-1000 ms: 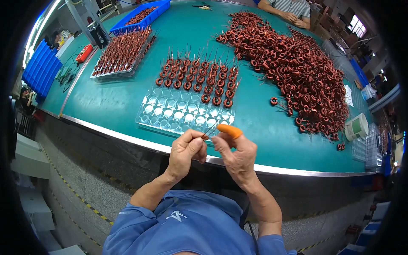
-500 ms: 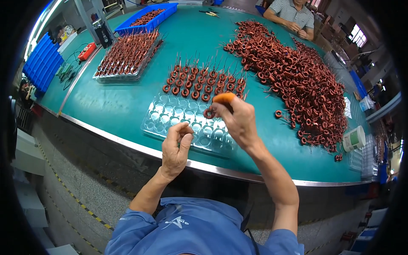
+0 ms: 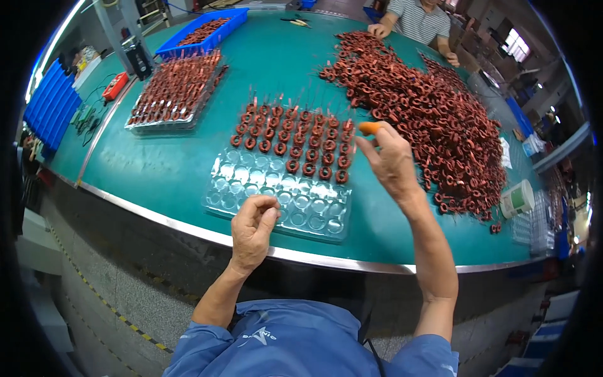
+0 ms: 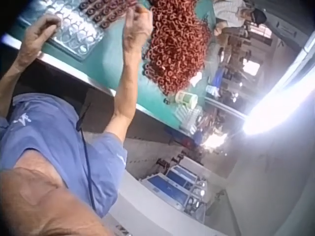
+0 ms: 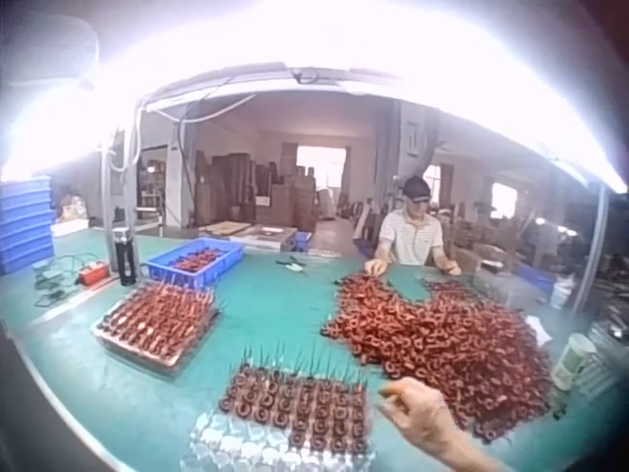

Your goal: Sorting small copper wire coils and placing them into a plastic tray on a factory workbench.

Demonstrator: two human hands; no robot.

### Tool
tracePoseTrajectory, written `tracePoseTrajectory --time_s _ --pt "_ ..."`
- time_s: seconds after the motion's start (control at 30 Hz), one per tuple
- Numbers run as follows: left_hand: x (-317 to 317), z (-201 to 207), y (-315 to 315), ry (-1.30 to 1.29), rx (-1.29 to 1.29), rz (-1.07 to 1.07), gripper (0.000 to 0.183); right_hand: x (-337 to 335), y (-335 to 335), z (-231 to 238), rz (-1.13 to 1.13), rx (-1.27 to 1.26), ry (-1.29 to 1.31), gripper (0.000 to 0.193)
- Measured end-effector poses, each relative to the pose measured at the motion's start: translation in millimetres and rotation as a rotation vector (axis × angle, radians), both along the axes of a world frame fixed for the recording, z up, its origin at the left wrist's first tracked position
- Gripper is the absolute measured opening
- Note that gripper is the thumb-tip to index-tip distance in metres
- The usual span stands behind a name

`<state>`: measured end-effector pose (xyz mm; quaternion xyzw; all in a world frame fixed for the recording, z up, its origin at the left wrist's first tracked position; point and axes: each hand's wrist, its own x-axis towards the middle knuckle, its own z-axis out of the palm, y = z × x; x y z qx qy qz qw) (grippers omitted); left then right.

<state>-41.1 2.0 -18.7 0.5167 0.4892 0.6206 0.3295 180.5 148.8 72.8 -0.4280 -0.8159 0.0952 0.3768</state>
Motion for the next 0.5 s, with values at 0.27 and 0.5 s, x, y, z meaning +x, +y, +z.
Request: tracePoseTrajectory --time_s 0.27,0.5 --pt "0 -1 0 0.089 0.056 -0.008 0.01 123 -1 -62 -0.114 0.176 -0.667 0.031" --pt "26 21 -9 0.13 0.167 0.018 0.01 117 -19 -65 -0.005 0.333 -0.542 0.035"
